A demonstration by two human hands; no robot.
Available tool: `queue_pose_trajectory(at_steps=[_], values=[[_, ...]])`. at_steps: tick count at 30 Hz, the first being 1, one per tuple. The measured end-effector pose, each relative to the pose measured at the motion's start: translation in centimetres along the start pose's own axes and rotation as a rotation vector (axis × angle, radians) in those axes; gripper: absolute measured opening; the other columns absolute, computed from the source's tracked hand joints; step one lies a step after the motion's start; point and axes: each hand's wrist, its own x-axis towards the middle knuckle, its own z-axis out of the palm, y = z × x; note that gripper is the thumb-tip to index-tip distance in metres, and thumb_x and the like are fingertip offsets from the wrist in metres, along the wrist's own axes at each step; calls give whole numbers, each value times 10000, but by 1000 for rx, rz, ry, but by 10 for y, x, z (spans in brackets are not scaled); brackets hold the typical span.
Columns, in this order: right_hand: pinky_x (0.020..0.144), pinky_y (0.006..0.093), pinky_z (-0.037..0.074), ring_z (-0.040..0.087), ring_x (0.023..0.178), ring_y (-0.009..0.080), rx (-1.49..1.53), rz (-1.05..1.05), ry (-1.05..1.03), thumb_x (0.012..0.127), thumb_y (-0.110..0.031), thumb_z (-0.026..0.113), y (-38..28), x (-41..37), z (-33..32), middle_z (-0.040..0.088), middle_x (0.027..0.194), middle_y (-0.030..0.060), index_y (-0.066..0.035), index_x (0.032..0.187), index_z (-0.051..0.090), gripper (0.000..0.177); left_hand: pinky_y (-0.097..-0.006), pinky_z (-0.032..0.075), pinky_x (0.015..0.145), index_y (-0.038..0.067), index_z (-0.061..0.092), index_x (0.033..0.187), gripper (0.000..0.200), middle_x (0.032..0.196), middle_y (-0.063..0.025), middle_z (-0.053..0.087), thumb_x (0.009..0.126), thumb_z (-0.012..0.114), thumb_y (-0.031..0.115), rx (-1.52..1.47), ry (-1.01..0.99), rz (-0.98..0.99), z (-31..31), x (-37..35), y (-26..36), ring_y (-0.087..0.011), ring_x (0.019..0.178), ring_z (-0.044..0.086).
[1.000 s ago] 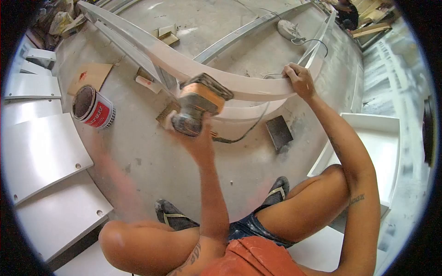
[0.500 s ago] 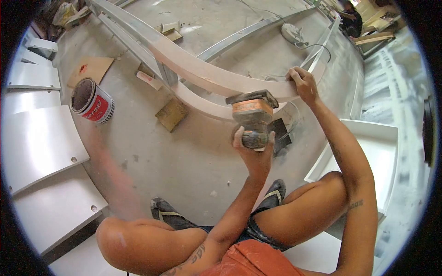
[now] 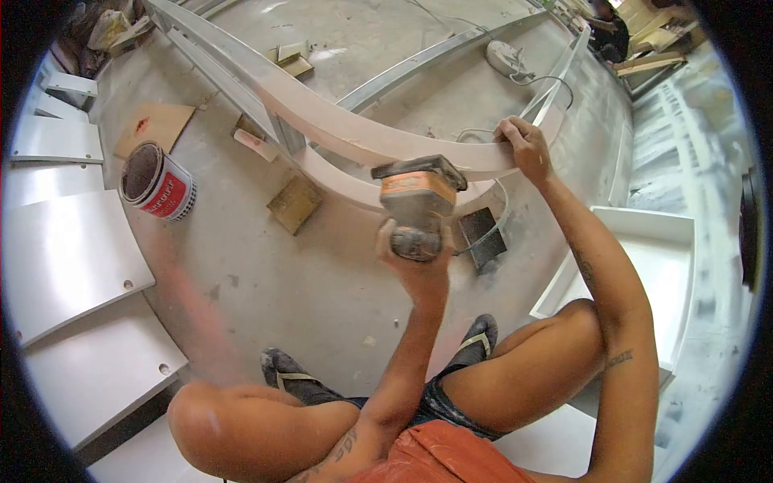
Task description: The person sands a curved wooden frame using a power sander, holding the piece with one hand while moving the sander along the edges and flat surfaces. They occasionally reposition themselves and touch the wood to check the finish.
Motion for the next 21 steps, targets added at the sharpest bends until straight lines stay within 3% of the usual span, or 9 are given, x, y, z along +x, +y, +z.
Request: queue_pose_trajectory(at_steps=[6,9,11,14,17,21], values=[[682,349,494,630,685,188,-61,-27,2,1024,-254,544,8,2,-1,676,738,119,21,844,690,360,-475,358,1155,49,299,1494,936,1400,-168,386,764,883,95,-26,76,33,-41,57,-6,-330,1331,411],[669,360,487,625,669,203,-48,-24,0,1020,-255,548,4,2,-1,673,735,131,23,844,689,358,-452,379,1153,68,286,1511,896,1417,-167,382,816,849,106,-156,53,-69,-61,89,-1,-304,1321,426],[661,353,484,617,660,199,-102,-47,11,1019,-258,549,-2,2,0,666,725,123,20,840,687,359,-415,438,1109,81,293,1506,817,1404,-159,391,870,803,130,-157,30,-184,-75,110,10,-286,1273,469],[656,350,484,611,659,185,-72,-11,-15,1022,-264,547,2,2,0,659,708,110,16,836,689,364,-388,483,1051,79,314,1495,764,1392,-153,404,897,782,162,-76,16,-142,-90,137,10,-278,1239,504],[658,352,489,610,660,174,-86,-27,5,1024,-266,542,-1,2,1,654,699,100,10,832,691,367,-381,477,1048,74,337,1485,738,1377,-152,416,899,775,174,-163,-3,-254,-97,152,28,-264,1247,499],[661,357,494,611,654,175,-110,-66,9,1026,-266,536,-4,1,3,656,698,102,8,838,696,369,-385,470,1051,79,343,1484,758,1371,-158,424,873,788,144,-78,27,-200,-96,157,17,-262,1243,503]])
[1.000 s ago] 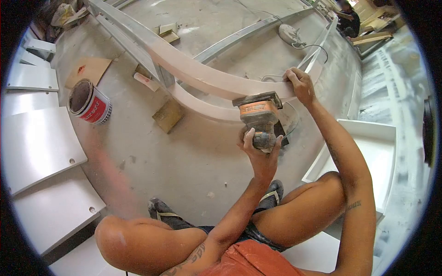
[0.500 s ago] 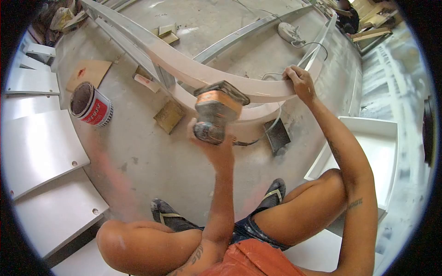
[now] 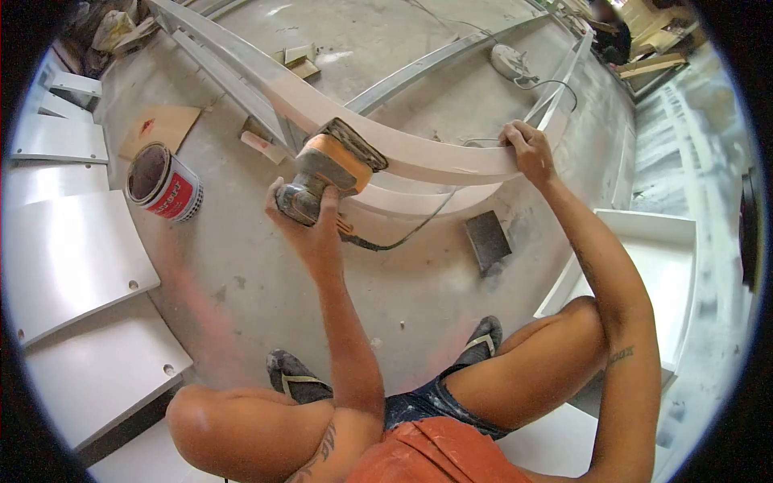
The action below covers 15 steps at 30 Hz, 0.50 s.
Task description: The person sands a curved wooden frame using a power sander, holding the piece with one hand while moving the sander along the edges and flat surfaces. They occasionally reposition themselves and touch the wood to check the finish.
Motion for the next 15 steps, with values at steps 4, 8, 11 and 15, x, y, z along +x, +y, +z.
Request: queue_pose_trajectory(at_steps=[4,8,11,15], values=[[673,353,502,625,660,182,-4,25,5,1028,-268,533,3,0,0,670,712,109,8,848,703,371,-415,419,1105,75,339,1478,831,1382,-162,420,809,832,99,-30,53,171,20,-35,-27,-275,1282,468],[687,351,508,643,677,195,-21,75,-20,1033,-270,533,-2,0,-2,677,724,123,12,850,705,378,-454,355,1150,48,339,1456,889,1395,-163,410,759,887,100,-108,82,205,50,-88,-60,-285,1320,426],[690,350,508,643,681,198,1,60,1,1036,-275,535,4,0,1,678,724,126,16,851,706,385,-445,392,1107,93,301,1469,905,1375,-133,391,783,889,130,15,49,310,71,-122,-63,-277,1285,423],[699,343,507,645,696,188,-4,50,-7,1035,-280,540,7,0,0,683,733,120,14,860,708,382,-467,375,1126,113,310,1446,905,1396,-169,379,767,908,119,120,-10,349,85,-150,-57,-320,1325,416]])
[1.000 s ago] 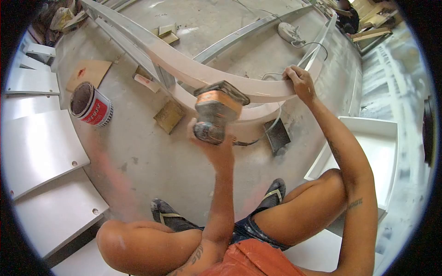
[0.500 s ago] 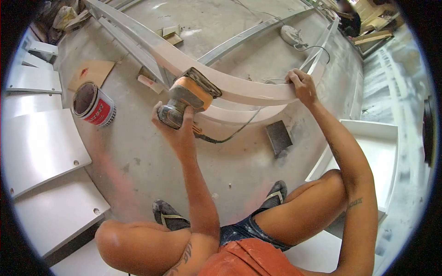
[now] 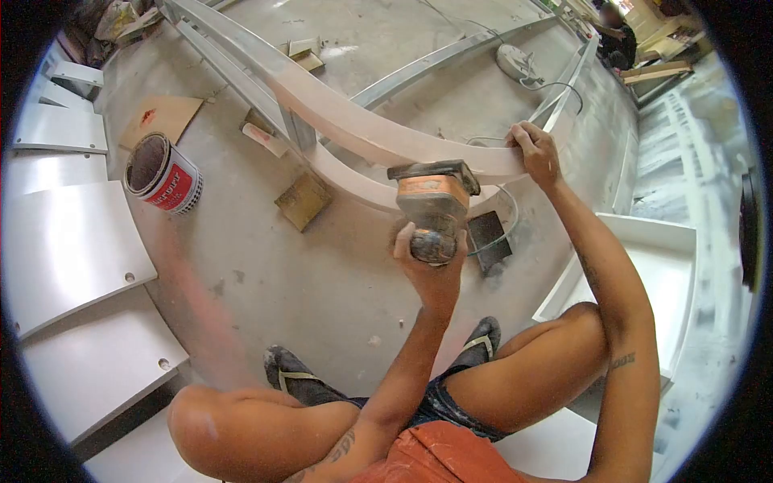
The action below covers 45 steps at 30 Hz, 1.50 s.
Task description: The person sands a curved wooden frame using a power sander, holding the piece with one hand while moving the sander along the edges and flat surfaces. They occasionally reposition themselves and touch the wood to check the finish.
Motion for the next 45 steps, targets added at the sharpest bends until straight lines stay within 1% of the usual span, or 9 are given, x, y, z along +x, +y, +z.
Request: queue_pose_trajectory(at_steps=[8,14,19,23,25,26,31,37,45], values=[[708,325,505,633,717,159,85,5,-24,1038,-261,536,1,-1,-1,678,744,83,8,868,699,357,-495,394,1060,71,352,1430,916,1337,-177,429,723,934,99,-93,13,11,11,-10,-2,-374,1267,457],[691,318,498,618,706,150,32,-24,-17,1036,-241,532,-2,-1,-2,669,731,74,9,855,694,349,-471,385,1098,95,379,1425,875,1328,-155,438,724,903,67,-42,96,19,-30,48,-18,-329,1255,471],[694,326,501,622,699,159,49,13,-12,1034,-245,532,-8,-2,-1,666,725,77,7,851,693,351,-395,457,1044,143,373,1436,777,1334,-102,416,818,843,107,-195,-21,-217,-71,105,-19,-236,1171,502],[686,335,503,626,679,173,38,-15,-12,1028,-243,538,2,0,1,666,716,92,4,854,698,342,-411,400,1091,91,380,1418,765,1329,-124,419,798,829,86,-105,-46,-110,-90,145,-20,-259,1236,459],[676,342,499,624,665,182,5,-36,-11,1024,-241,543,-1,-1,1,662,709,107,6,853,697,338,-409,399,1086,86,403,1407,734,1308,-121,441,808,826,123,-283,-53,-365,-96,163,6,-266,1226,462],[666,348,496,623,652,191,-28,-55,-9,1020,-240,547,-3,-1,1,657,702,122,7,852,696,334,-409,399,1086,86,403,1407,734,1308,-121,441,808,826,123,-285,-53,-363,-97,165,-1,-266,1226,462],[648,387,482,620,626,258,-126,-66,3,1013,-237,552,-9,-1,4,634,695,184,19,819,663,340,-443,372,1110,58,438,1392,697,1285,-134,466,816,818,156,-160,67,-43,-77,129,-47,-289,1231,463],[650,435,474,619,628,336,-172,-94,2,1014,-231,539,-17,-2,7,610,693,216,26,797,629,349,-456,404,1093,83,329,1460,825,1370,-136,389,833,855,187,-156,121,-91,-15,23,-25,-270,1291,426],[647,438,474,629,636,341,-168,-145,-7,1015,-223,543,-11,-2,5,612,693,220,24,788,624,345,-508,410,1043,115,377,1409,865,1332,-202,413,738,921,80,-77,-19,59,19,-21,7,-397,1279,453]])
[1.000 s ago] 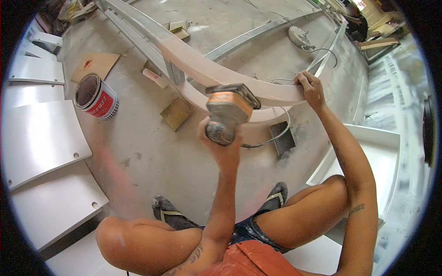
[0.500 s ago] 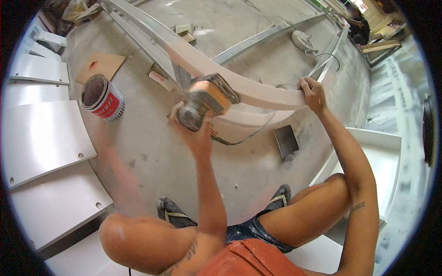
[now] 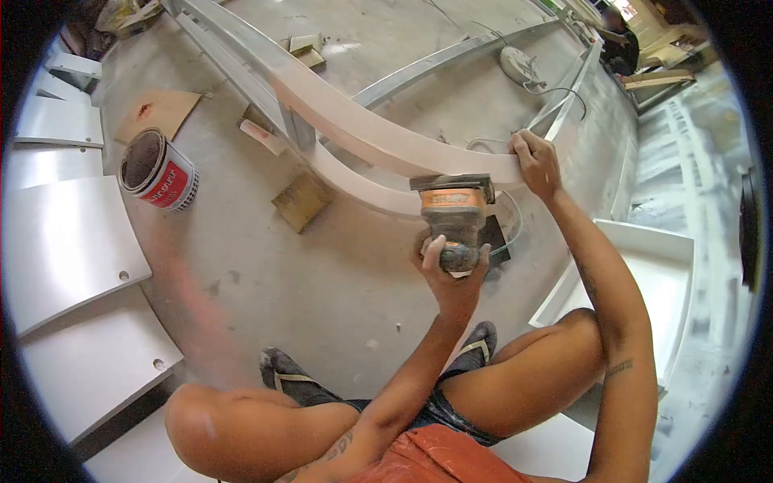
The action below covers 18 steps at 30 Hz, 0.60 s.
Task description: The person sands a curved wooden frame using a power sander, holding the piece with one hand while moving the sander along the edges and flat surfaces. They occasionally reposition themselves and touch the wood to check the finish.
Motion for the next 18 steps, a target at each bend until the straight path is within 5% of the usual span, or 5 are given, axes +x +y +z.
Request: queue_pose_trajectory(at_steps=[16,18], values=[[656,446,472,625,641,367,-3,30,-6,1004,-217,547,-3,1,0,609,719,252,30,816,630,321,-443,409,1078,106,380,1414,827,1321,-151,426,749,869,70,5,121,-89,-52,67,-25,-295,1224,479],[658,446,473,624,639,367,-16,32,-9,1005,-221,545,-5,-1,-3,609,719,250,29,815,630,325,-421,424,1068,96,381,1431,806,1318,-132,424,774,847,67,-94,123,-228,-64,83,-25,-260,1221,464]])
